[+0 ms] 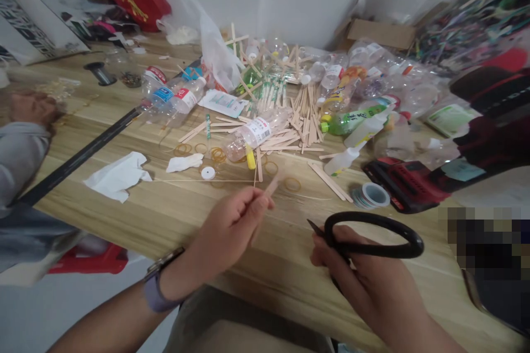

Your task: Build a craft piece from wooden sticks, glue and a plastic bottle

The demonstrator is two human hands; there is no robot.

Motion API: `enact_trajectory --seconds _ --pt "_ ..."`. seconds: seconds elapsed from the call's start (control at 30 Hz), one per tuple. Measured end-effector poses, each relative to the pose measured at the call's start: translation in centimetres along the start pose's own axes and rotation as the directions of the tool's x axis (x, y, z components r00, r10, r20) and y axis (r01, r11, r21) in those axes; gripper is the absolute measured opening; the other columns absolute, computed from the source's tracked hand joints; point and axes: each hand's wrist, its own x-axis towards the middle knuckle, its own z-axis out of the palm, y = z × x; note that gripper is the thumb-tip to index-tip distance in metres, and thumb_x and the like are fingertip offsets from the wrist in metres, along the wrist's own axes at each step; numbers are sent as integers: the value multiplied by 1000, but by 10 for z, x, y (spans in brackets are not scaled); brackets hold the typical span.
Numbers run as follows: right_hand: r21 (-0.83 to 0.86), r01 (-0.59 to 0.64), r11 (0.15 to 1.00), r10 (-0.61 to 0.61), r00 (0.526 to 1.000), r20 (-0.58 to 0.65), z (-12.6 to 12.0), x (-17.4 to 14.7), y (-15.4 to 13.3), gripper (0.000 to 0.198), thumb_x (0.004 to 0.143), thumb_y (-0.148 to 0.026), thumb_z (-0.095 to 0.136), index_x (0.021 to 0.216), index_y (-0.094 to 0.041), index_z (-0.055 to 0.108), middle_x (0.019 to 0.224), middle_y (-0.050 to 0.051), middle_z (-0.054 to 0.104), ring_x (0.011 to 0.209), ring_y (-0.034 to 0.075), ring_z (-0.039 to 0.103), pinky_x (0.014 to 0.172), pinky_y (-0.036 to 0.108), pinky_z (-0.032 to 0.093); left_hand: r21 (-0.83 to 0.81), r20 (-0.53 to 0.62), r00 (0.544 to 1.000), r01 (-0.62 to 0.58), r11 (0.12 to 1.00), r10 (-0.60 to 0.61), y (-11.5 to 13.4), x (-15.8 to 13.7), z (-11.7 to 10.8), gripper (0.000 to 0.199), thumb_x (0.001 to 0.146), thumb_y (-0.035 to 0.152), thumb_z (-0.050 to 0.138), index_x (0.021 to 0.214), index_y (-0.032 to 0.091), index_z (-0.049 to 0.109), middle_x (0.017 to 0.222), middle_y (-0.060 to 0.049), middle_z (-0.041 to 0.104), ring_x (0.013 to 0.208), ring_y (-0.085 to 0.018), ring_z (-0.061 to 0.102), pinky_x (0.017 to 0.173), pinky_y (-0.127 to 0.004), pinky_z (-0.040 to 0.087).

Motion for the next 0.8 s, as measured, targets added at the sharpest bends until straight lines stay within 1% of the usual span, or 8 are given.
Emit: enact_trajectory --seconds 0.07,0.1,0.17,0.23,0.3,0.53,0.7,0.8 --pt "-39 50 998 -52 997 -60 4 0 3 31 99 -20 43 70 -22 57 55 -3 63 46 11 61 44 21 45 -262 144 988 89 961 -52 1 -4 9 30 97 43 44 80 19 54 46 9 40 42 -9 30 46 -20 25" --pt "-71 92 993 -97 992 -81 7 0 4 25 99 -20 45 78 -21 59 58 -2 65 47 12 62 46 22 46 -423 235 970 167 891 -71 0 -7 14 31 96 42 44 76 20 51 45 10 35 41 -8 25 45 -20 24" --pt "-162 193 968 -213 970 -117 12 -3 8 15 99 -17 44 95 -17 59 66 0 70 53 14 65 52 25 48 -683 435 899 373 628 -61 -1 -11 23 30 94 39 46 70 21 44 41 12 26 39 -8 15 42 -19 21" --pt "-256 282 925 -315 944 -99 16 -5 12 18 99 -12 40 103 -14 57 72 3 73 60 15 68 56 27 48 -771 568 823 531 351 3 -2 -14 29 31 94 35 47 67 22 39 39 13 21 37 -8 8 39 -19 17" --pt "-325 340 882 -379 924 -61 18 -5 13 22 99 -8 35 103 -13 56 76 5 75 65 16 70 59 28 48 -774 618 784 596 213 54 -2 -17 32 32 94 30 46 65 22 36 38 12 20 36 -7 4 37 -19 13" --pt "-396 431 811 -480 877 -27 14 -1 14 24 100 -9 34 101 -11 58 77 7 76 70 16 70 62 29 48 -754 649 758 630 189 61 0 -23 37 35 89 28 52 60 23 32 35 12 19 33 -6 0 33 -22 6" --pt "-415 466 781 -513 858 -4 7 -1 15 29 99 -9 33 97 -14 62 74 6 75 68 16 69 60 30 48 -651 741 672 717 248 1 2 -25 38 37 90 32 50 58 22 34 36 11 19 35 -6 4 36 -21 8" --pt "-418 474 775 -522 853 0 5 -1 16 27 98 -8 36 96 -13 63 73 7 75 67 17 68 58 31 48 -652 724 687 710 267 -60 1 -27 38 33 92 34 51 63 22 39 38 11 22 37 -7 6 38 -21 9"
